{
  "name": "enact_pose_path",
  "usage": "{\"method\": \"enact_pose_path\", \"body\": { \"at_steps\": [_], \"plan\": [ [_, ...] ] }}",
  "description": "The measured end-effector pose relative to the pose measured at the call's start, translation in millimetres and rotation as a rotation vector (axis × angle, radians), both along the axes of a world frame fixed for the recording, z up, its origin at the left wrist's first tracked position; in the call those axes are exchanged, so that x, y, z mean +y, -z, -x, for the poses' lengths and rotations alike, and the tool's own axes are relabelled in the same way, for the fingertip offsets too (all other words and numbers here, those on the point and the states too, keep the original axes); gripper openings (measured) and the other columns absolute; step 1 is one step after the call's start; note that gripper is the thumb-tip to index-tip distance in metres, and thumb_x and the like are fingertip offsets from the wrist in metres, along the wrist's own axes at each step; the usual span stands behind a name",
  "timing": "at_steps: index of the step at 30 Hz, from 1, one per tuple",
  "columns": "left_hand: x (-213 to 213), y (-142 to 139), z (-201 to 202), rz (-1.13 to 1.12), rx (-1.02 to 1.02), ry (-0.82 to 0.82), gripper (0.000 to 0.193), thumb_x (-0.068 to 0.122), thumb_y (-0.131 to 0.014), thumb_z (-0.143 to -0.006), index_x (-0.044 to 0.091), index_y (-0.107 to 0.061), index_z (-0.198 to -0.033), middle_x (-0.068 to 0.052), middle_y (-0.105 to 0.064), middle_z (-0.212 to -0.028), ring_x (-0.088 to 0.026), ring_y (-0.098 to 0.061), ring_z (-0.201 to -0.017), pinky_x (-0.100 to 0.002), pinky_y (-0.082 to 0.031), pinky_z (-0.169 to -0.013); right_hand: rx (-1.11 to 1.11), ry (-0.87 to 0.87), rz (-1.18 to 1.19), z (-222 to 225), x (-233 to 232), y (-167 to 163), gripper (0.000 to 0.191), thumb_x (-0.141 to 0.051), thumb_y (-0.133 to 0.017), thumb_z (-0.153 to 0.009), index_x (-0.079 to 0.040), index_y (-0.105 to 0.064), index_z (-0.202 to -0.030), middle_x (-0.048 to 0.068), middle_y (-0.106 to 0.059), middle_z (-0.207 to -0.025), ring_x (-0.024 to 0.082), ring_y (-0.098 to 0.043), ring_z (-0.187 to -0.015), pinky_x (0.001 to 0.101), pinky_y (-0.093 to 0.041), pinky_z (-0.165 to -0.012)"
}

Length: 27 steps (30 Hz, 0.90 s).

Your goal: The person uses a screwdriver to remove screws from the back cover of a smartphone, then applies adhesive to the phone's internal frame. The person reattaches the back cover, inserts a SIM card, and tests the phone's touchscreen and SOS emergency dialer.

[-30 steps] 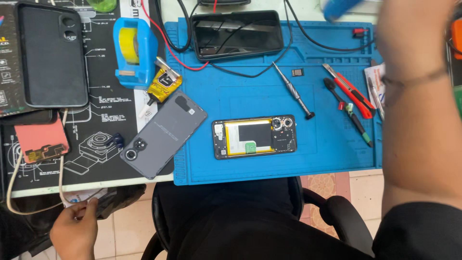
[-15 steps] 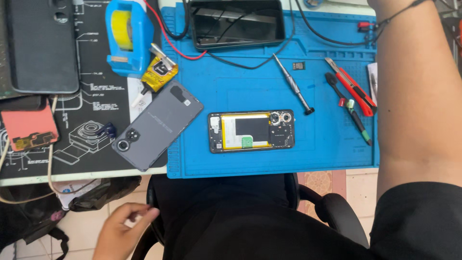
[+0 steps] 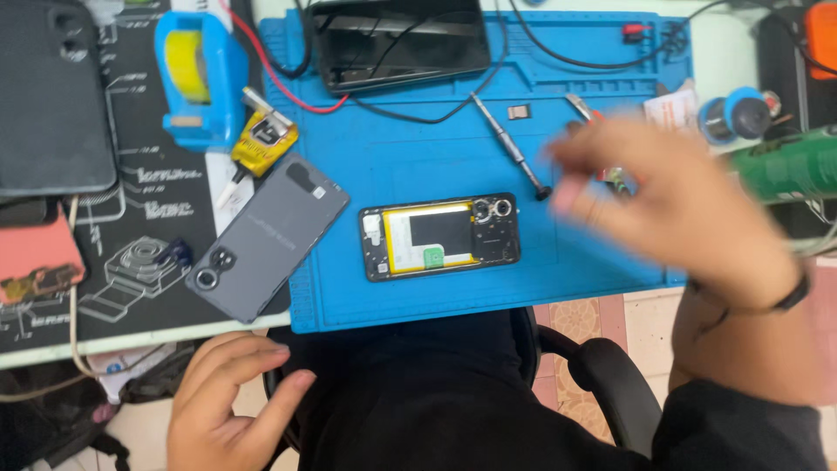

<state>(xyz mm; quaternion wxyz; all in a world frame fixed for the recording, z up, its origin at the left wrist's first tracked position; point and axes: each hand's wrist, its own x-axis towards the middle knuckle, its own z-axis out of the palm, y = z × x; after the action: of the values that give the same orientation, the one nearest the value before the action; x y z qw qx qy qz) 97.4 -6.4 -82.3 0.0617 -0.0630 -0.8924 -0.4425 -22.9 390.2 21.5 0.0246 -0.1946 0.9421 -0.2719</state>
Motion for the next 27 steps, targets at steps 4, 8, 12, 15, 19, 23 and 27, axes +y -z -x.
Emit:
{"method": "enact_pose_path", "body": {
  "at_steps": [4, 8, 12, 15, 19, 23, 27],
  "plan": [
    [25.5, 1.8, 21.3, -0.082, 0.032, 0.127, 0.054, 0.013, -0.090, -0.065, 0.003, -0.065, -0.112, -0.015, -0.065, -0.123, -0.027, -0.066, -0.117, -0.037, -0.052, -0.101, -0.311, -0.288, 0.109, -50.0, 8.1, 45.3, 0.039, -0.031, -0.078, -0.085, -0.006, -0.073, -0.114, 0.009, -0.073, -0.108, 0.029, -0.071, -0.098, 0.0348, -0.056, -0.080],
    [51.5, 12.9, 45.2, -0.273, -0.006, 0.241, 0.073, 0.007, -0.087, -0.073, 0.000, -0.050, -0.135, -0.022, -0.045, -0.148, -0.030, -0.056, -0.133, -0.039, -0.047, -0.110, -0.239, -0.047, 0.196, -67.2, 25.9, 61.6, 0.036, -0.026, -0.077, -0.085, -0.004, -0.072, -0.113, 0.009, -0.073, -0.105, 0.025, -0.072, -0.095, 0.0327, -0.057, -0.080],
    [69.7, 21.2, 60.9, -0.360, 0.007, 0.307, 0.079, 0.008, -0.085, -0.078, -0.001, -0.041, -0.143, -0.021, -0.040, -0.151, -0.031, -0.049, -0.141, -0.044, -0.044, -0.119, -0.106, 0.400, 0.270, -71.2, 42.7, 55.5, 0.030, -0.018, -0.074, -0.088, -0.002, -0.072, -0.113, 0.008, -0.072, -0.101, 0.019, -0.072, -0.092, 0.0308, -0.056, -0.082],
    [72.0, 17.7, 62.3, -0.190, -0.009, 0.262, 0.080, 0.017, -0.088, -0.073, -0.001, -0.047, -0.139, -0.023, -0.048, -0.145, -0.034, -0.052, -0.136, -0.045, -0.044, -0.113, -0.068, 0.541, 0.347, -68.5, 47.6, 52.9, 0.028, -0.015, -0.071, -0.092, -0.001, -0.071, -0.116, 0.009, -0.072, -0.105, 0.018, -0.070, -0.095, 0.0299, -0.054, -0.084],
    [75.3, 9.8, 59.2, 0.000, 0.011, 0.213, 0.078, 0.029, -0.089, -0.071, 0.000, -0.053, -0.135, -0.025, -0.055, -0.139, -0.040, -0.051, -0.134, -0.047, -0.043, -0.108, -0.058, 0.389, 0.333, -50.1, 30.4, 46.9, 0.026, -0.013, -0.071, -0.092, 0.000, -0.071, -0.114, 0.010, -0.072, -0.111, 0.020, -0.069, -0.099, 0.0303, -0.054, -0.086],
    [73.8, 3.0, 59.5, -0.033, 0.105, 0.200, 0.078, 0.030, -0.086, -0.077, -0.002, -0.050, -0.138, -0.026, -0.055, -0.143, -0.045, -0.048, -0.137, -0.050, -0.040, -0.111, -0.057, 0.157, 0.318, -20.9, -8.0, 27.0, 0.029, -0.015, -0.073, -0.086, -0.001, -0.071, -0.111, 0.009, -0.072, -0.107, 0.018, -0.072, -0.095, 0.0300, -0.057, -0.081],
    [72.3, -1.6, 60.5, -0.078, -0.002, 0.201, 0.073, 0.030, -0.085, -0.079, 0.000, -0.053, -0.138, -0.026, -0.056, -0.139, -0.043, -0.049, -0.136, -0.049, -0.041, -0.109, -0.015, -0.061, 0.274, 8.6, -51.6, 8.4, 0.029, -0.015, -0.075, -0.084, -0.002, -0.072, -0.109, 0.009, -0.072, -0.101, 0.018, -0.074, -0.088, 0.0309, -0.057, -0.077]
  ]
}}
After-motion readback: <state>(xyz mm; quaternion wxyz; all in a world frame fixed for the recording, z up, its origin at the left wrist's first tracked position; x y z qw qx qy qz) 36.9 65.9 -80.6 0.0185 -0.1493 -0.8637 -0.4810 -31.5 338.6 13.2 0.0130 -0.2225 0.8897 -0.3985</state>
